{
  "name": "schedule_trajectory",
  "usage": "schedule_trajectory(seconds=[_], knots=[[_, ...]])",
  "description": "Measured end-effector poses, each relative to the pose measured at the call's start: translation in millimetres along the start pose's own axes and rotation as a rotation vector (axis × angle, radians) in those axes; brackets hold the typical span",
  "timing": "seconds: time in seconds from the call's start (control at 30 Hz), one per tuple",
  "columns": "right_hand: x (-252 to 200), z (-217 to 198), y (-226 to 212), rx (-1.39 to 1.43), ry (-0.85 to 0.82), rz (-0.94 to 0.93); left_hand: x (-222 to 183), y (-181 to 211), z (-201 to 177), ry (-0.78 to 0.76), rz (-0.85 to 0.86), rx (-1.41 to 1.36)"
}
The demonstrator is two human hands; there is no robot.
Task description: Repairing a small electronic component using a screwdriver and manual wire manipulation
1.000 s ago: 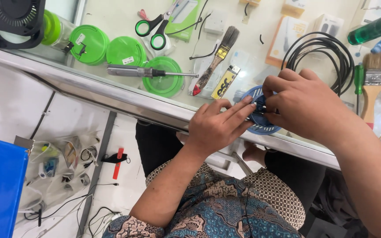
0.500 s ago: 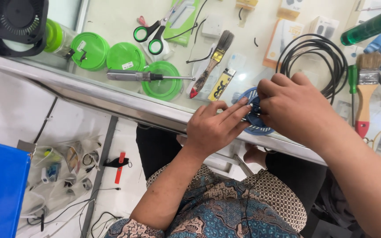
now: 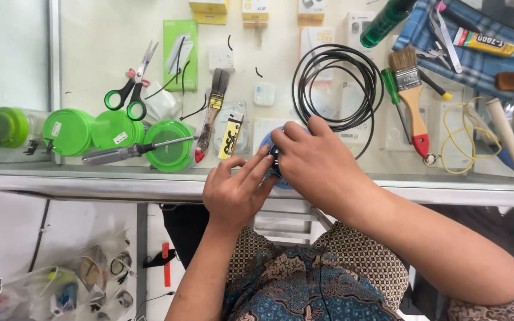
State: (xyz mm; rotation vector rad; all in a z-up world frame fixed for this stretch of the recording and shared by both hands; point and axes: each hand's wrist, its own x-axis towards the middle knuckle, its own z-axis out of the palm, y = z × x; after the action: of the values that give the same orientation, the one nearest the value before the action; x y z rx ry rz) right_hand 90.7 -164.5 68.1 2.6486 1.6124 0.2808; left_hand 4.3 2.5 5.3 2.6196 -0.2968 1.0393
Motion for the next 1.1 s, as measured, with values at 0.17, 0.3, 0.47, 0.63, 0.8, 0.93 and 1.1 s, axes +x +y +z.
schedule_trajectory(seconds=[0.17,0.3,0.47,0.63,0.8,0.93,1.1], knots=[[-3,-1,5,-0.015,0.076,0.008,-1,1,1,0.003,0.001,-0.002],[-7,-4,7,-0.044,0.102,0.046,5,6,-7,0.010,0.021,-0.010],[-12,11,7,-0.024,0.020,0.075,6,4,-10,-0.050,0.051,-0.003],[-10,-6,11,-0.094,-0.014,0.018,10,4,-15,-0.088,0.063,0.005],[-17,26,16,0.109,-0.032,0.076,19,11,-22,-0.232,0.070,0.072],[-29,-44,31,0.695,0.116,0.169,28,11,-27,-0.279,0.061,0.067],[-71,-61,8,0.553,0.202,0.319,40,20,-33,-0.526,-0.019,-0.040]])
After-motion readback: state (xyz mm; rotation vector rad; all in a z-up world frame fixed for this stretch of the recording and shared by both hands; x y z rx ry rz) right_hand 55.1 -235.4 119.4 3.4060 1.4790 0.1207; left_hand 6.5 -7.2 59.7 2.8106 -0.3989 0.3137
